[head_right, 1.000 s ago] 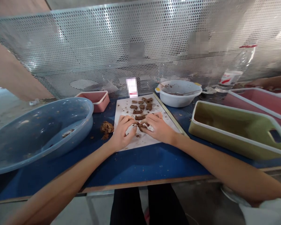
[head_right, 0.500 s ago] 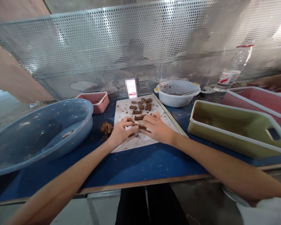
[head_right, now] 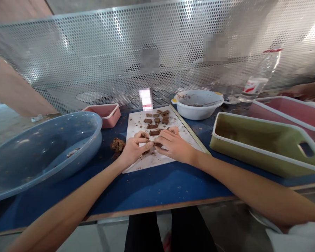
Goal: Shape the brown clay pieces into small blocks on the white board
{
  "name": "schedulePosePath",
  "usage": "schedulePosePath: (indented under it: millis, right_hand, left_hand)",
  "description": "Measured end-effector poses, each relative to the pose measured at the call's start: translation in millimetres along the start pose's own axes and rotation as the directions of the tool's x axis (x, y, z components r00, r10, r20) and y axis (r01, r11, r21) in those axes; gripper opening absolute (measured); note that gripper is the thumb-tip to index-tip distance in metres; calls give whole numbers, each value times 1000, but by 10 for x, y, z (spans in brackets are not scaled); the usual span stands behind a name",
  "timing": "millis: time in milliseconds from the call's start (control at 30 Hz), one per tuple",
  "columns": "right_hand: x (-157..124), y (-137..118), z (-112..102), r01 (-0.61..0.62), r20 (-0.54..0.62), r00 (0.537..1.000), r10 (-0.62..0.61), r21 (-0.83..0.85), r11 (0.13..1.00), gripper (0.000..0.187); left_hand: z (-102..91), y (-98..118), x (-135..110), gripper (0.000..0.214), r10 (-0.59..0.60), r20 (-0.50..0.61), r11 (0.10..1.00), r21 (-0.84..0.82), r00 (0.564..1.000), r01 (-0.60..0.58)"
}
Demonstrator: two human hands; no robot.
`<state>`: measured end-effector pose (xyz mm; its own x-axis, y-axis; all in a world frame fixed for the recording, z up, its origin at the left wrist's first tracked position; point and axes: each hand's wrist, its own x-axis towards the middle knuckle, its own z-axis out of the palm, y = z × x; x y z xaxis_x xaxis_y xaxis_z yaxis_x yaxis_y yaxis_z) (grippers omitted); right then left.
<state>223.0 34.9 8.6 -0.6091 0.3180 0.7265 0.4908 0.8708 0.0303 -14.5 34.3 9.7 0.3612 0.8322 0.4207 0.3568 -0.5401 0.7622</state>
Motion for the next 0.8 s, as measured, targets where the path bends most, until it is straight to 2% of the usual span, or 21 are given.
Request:
schedulePosePath:
  millis: [133, 233, 333, 433, 567, 700, 800]
  right_hand:
    - [3, -2, 19, -21, -26, 999, 22, 21, 1000, 4]
    - [8, -14, 16, -51, -17, 999, 52, 54, 997, 2]
    - [16, -30, -29, -102, -64, 992, 109, 104, 989, 3]
    - [23, -30, -90, -147, -85, 983, 162, 162, 976, 3]
    - [20, 4, -96, -159, 5, 987, 160, 165, 973, 18]
    - [13, 57, -42, -89, 34, 996, 84, 180, 980, 34]
    - [17, 78, -30, -104, 6, 995, 104, 197, 975, 25]
  left_hand:
    - [28, -9, -14, 40, 34, -13, 999, 2, 999, -34]
    - [48, 10, -37, 33, 116, -76, 991, 82, 990, -110]
    - [15, 3, -30, 21, 202, -172, 966, 196, 964, -168]
    - [-54, -51, 7, 18, 270, -258, 935, 300, 928, -188]
    - [-66, -111, 18, 15, 369, -263, 879, 411, 891, -242]
    - [14, -85, -32, 12, 398, -253, 857, 447, 882, -258]
    - [40, -55, -54, 10, 439, -226, 832, 468, 870, -298]
